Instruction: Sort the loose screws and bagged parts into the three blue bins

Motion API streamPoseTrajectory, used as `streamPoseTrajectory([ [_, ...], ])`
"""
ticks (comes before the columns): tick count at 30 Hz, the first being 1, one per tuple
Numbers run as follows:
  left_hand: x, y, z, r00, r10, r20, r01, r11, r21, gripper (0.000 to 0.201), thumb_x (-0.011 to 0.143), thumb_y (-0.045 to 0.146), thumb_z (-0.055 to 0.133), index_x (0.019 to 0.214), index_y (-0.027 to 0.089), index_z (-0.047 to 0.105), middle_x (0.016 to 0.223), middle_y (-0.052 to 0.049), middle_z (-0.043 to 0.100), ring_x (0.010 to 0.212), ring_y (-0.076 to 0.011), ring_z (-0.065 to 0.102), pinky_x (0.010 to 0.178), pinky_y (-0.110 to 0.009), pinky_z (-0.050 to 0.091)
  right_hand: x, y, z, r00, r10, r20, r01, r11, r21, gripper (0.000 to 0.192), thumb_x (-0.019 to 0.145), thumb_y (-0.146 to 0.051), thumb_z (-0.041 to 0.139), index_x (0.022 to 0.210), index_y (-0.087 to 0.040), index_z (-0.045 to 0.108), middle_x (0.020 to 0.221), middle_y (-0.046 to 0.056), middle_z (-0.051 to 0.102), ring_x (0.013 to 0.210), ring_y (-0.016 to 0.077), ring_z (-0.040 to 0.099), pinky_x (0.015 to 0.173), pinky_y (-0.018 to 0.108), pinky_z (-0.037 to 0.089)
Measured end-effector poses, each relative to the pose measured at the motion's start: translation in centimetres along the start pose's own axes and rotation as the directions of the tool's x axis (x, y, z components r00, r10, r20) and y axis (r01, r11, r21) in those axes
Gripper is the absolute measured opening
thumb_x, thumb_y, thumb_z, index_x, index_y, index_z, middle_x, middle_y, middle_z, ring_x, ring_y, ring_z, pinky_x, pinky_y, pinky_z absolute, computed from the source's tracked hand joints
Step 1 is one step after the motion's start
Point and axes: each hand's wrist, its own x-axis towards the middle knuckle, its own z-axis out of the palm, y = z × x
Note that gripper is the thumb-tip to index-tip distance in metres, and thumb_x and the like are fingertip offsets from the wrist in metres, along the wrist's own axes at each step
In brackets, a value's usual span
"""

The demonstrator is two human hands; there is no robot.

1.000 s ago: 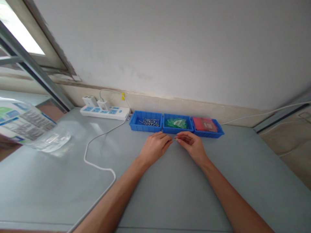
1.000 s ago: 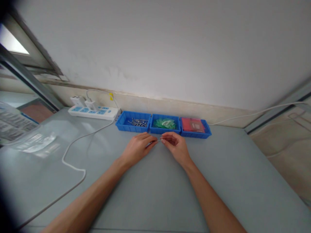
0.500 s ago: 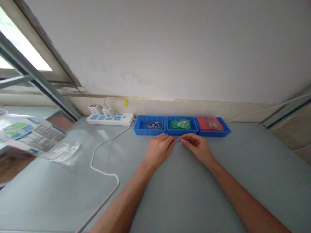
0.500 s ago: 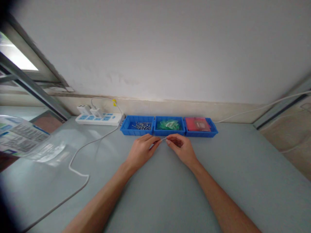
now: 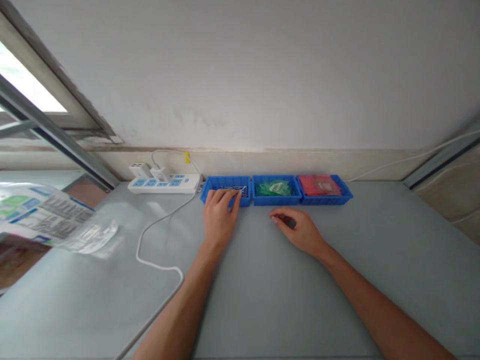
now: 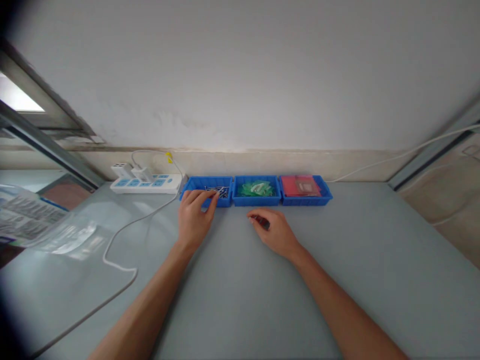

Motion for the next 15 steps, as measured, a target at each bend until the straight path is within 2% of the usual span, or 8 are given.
streamPoseTrajectory([
  [4,-0.3,-0.4,0.4,1.000,-0.004,0.022,0.003,1.000,0.028,0.019,0.099,0.029,0.060,0.110,0.022,0.074,0.106,-0.009,0.072,0.101,-0.0268,0.058,0.092,-0.046,0.052,0.0,0.1,-0.1,1.000,-0.024,-0.010,0.023,0.999,-0.046,0.018,0.094,-0.027,0.059,0.100,-0.024,0.076,0.094,0.005,0.078,0.079,0.0198,0.071,0.074,0.032,0.057],
  [9,-0.8,1.1,0.7,0.988,0.115,0.105,-0.107,0.991,-0.081,0.021,0.100,0.026,0.057,0.115,0.021,0.072,0.109,-0.010,0.070,0.104,-0.0248,0.058,0.095,-0.043,0.053,0.2,0.5,-0.6,0.997,-0.060,-0.043,0.055,0.991,-0.118,0.019,0.094,-0.025,0.057,0.101,-0.023,0.075,0.095,0.005,0.078,0.079,0.0200,0.070,0.079,0.034,0.056],
  [11,-0.9,1.8,0.7,0.973,0.168,0.161,-0.148,0.980,-0.133,0.023,0.101,0.025,0.055,0.117,0.019,0.071,0.103,-0.009,0.070,0.101,-0.0239,0.059,0.094,-0.041,0.053,0.2,0.7,-0.9,0.996,-0.067,-0.063,0.057,0.987,-0.148,0.021,0.094,-0.026,0.057,0.103,-0.023,0.075,0.094,0.005,0.078,0.079,0.0204,0.070,0.080,0.034,0.055],
  [13,-1.0,2.4,0.7,0.952,0.206,0.228,-0.168,0.970,-0.173,0.026,0.101,0.023,0.053,0.120,0.018,0.071,0.093,-0.008,0.070,0.096,-0.0234,0.059,0.090,-0.039,0.054,0.3,0.9,-1.1,0.996,-0.049,-0.077,0.034,0.983,-0.178,0.023,0.095,-0.029,0.055,0.105,-0.023,0.075,0.082,0.004,0.075,0.071,0.0198,0.068,0.073,0.032,0.053],
  [15,-1.3,2.8,0.9,0.928,0.229,0.295,-0.173,0.963,-0.205,0.029,0.101,0.019,0.051,0.123,0.018,0.070,0.085,-0.007,0.069,0.090,-0.0224,0.060,0.084,-0.036,0.054,0.3,1.0,-1.3,0.996,-0.023,-0.084,0.005,0.978,-0.209,0.026,0.096,-0.033,0.054,0.106,-0.023,0.076,0.064,0.000,0.066,0.058,0.0180,0.061,0.062,0.029,0.047],
])
